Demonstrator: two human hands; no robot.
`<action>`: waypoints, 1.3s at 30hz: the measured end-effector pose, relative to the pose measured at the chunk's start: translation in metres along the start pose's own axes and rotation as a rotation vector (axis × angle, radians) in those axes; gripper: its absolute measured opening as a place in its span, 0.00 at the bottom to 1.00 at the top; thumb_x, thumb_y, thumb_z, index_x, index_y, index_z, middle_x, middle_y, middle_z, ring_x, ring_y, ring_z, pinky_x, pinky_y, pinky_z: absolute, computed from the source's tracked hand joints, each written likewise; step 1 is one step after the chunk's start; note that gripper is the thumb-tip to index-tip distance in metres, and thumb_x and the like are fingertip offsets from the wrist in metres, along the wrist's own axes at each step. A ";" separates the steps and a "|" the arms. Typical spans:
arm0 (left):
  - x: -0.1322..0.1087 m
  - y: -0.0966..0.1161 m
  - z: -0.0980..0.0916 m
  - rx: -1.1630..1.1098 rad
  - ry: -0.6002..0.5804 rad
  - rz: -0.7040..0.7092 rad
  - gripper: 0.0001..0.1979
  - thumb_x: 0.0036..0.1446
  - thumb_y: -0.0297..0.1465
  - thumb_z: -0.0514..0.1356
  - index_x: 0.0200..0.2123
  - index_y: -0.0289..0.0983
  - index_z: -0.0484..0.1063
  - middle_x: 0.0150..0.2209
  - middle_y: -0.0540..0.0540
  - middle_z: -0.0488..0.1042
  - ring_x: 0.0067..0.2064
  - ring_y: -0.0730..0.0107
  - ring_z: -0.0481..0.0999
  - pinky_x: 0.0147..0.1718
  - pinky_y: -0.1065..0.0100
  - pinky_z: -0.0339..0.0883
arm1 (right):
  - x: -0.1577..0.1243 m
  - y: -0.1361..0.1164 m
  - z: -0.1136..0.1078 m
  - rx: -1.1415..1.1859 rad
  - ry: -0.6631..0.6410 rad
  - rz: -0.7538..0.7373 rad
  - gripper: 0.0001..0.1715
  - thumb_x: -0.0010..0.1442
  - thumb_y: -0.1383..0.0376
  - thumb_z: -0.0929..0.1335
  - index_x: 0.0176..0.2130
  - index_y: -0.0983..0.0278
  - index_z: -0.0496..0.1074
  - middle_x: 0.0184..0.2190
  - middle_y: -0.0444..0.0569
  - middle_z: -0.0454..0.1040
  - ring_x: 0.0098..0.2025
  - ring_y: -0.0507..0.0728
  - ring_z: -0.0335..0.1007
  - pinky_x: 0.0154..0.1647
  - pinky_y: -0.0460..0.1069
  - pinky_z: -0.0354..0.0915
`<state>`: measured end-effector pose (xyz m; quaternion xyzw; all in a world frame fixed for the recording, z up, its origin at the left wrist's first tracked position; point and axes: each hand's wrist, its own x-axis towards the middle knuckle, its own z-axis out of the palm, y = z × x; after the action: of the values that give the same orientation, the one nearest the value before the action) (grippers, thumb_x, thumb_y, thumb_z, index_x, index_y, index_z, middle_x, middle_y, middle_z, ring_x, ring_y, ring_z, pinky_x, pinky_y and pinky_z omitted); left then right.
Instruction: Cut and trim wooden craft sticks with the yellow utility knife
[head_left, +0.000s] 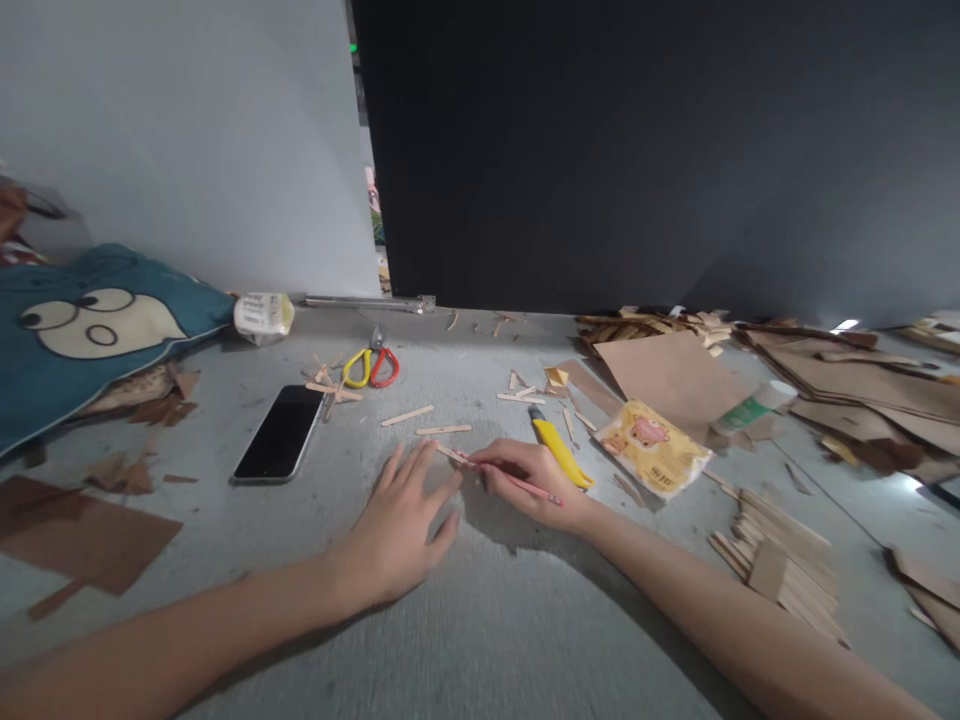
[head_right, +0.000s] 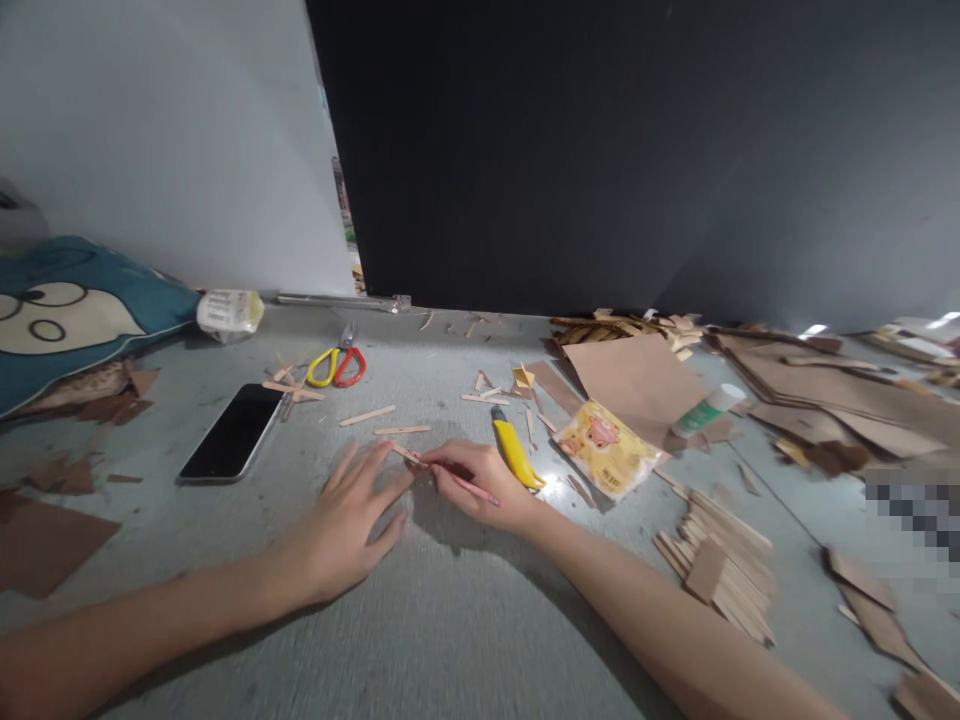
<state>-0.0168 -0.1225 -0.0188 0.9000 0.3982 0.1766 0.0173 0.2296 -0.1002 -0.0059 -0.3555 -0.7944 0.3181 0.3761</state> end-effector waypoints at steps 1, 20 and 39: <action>0.000 0.000 0.000 -0.010 0.007 0.002 0.24 0.69 0.33 0.58 0.67 0.44 0.70 0.71 0.34 0.63 0.75 0.39 0.59 0.70 0.30 0.55 | 0.000 0.001 0.000 0.005 -0.008 0.009 0.21 0.75 0.55 0.64 0.51 0.65 0.80 0.36 0.52 0.81 0.34 0.54 0.76 0.35 0.48 0.69; 0.001 -0.004 0.000 -0.030 0.001 0.037 0.23 0.68 0.34 0.60 0.65 0.45 0.72 0.73 0.33 0.60 0.74 0.34 0.58 0.68 0.28 0.56 | -0.002 0.004 0.005 -0.010 0.001 0.076 0.22 0.74 0.50 0.64 0.40 0.64 0.75 0.25 0.46 0.76 0.25 0.52 0.66 0.26 0.47 0.63; 0.003 -0.001 -0.001 0.017 -0.034 0.024 0.24 0.68 0.36 0.61 0.66 0.47 0.72 0.71 0.35 0.63 0.73 0.37 0.59 0.69 0.28 0.52 | -0.002 0.011 0.009 0.025 0.001 0.141 0.20 0.73 0.50 0.65 0.37 0.61 0.72 0.26 0.45 0.75 0.26 0.52 0.66 0.27 0.47 0.61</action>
<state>-0.0160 -0.1191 -0.0168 0.9077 0.3884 0.1580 0.0143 0.2267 -0.0977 -0.0197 -0.4059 -0.7632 0.3535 0.3574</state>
